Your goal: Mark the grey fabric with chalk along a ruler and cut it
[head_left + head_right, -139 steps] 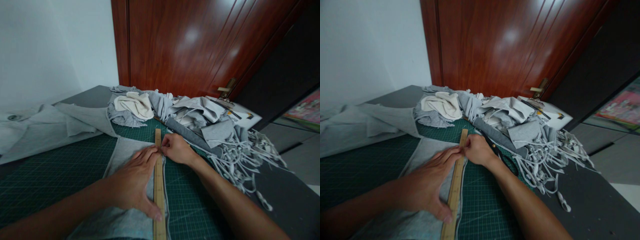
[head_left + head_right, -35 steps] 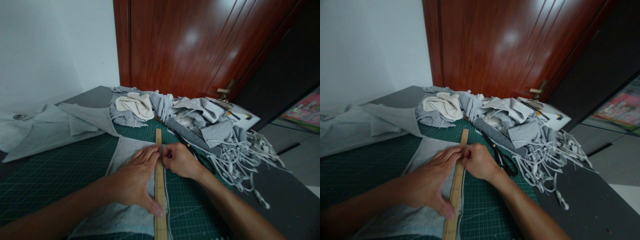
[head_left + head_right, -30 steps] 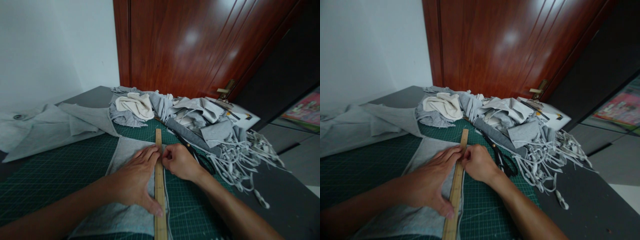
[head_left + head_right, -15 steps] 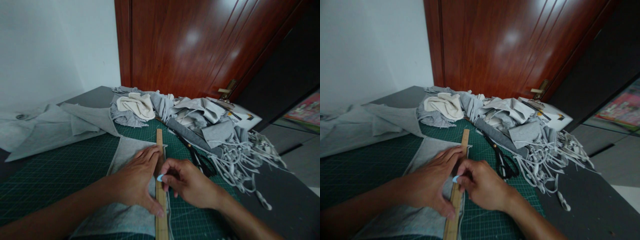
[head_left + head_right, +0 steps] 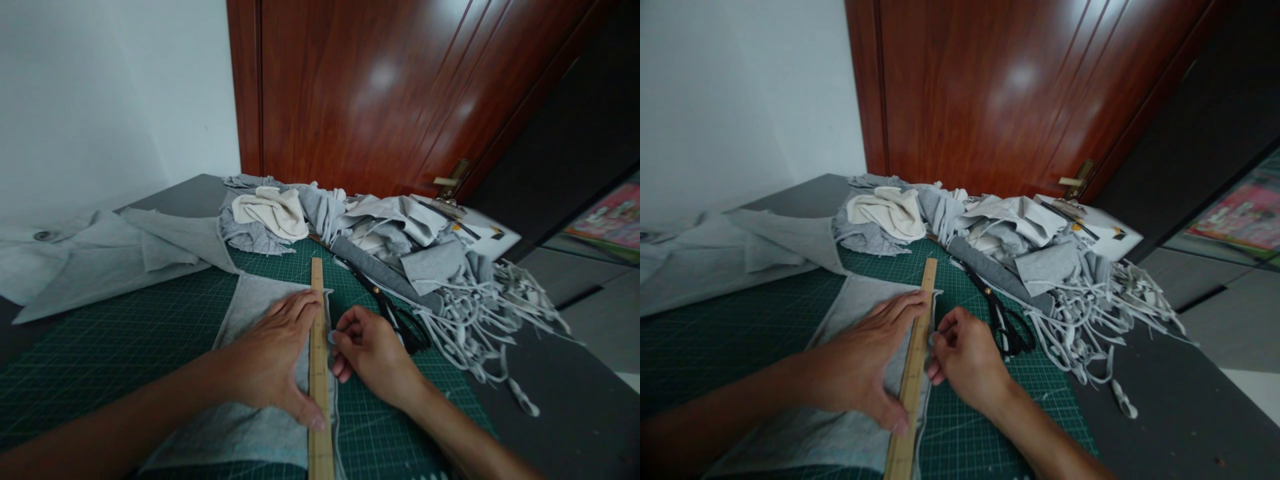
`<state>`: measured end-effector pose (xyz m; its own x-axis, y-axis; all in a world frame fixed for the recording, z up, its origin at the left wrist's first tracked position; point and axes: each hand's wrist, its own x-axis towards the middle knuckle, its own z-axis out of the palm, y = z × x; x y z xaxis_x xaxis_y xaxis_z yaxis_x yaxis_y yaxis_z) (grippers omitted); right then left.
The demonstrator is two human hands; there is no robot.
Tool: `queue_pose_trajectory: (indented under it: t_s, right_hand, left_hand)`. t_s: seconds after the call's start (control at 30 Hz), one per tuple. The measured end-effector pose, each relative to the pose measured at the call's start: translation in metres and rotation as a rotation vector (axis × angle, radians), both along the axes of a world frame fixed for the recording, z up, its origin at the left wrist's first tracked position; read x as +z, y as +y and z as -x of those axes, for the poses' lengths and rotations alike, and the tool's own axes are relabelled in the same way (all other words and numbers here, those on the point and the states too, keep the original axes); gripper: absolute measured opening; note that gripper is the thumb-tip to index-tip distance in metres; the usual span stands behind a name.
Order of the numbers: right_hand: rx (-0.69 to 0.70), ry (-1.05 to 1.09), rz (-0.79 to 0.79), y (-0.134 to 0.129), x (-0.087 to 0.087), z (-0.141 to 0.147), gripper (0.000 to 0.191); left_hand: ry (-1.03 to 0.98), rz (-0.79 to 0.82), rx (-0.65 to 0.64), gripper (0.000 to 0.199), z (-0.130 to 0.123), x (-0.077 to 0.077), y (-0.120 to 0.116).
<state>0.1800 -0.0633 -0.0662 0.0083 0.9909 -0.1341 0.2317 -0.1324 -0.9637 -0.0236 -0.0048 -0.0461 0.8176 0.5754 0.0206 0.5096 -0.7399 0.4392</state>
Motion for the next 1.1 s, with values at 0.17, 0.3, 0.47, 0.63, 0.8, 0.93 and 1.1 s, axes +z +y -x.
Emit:
queue_pose_trajectory:
  t_s: [0.17, 0.3, 0.47, 0.63, 0.8, 0.93, 1.1]
  right_hand:
    - [-0.027, -0.153, -0.056, 0.010, 0.003, -0.001, 0.011]
    - [-0.010, -0.236, -0.073, 0.016, 0.005, 0.001, 0.014]
    - [-0.004, -0.365, -0.134, 0.021, 0.007, 0.004, 0.019]
    - [0.005, -0.504, -0.212, 0.026, 0.014, 0.006, 0.024]
    - [0.063, -0.600, -0.271, 0.015, 0.021, 0.008, 0.028]
    - [0.110, -0.621, -0.239, 0.002, 0.024, 0.009, 0.028]
    - [0.131, -0.582, -0.257, -0.015, 0.024, 0.011, 0.027]
  left_hand:
    - [0.003, 0.000, -0.005, 0.139, 0.000, 0.002, 0.000]
    - [0.039, 0.018, 0.003, 0.145, 0.000, 0.005, -0.001]
    - [0.068, 0.014, 0.006, 0.146, -0.001, 0.006, -0.002]
    - [0.003, 0.022, -0.002, 0.140, -0.001, 0.002, 0.000]
    - [0.006, 0.008, -0.012, 0.139, 0.000, -0.002, 0.003]
    - [-0.024, 0.020, -0.016, 0.139, 0.001, -0.004, 0.004]
    - [-0.049, 0.007, -0.026, 0.136, 0.001, -0.006, 0.004]
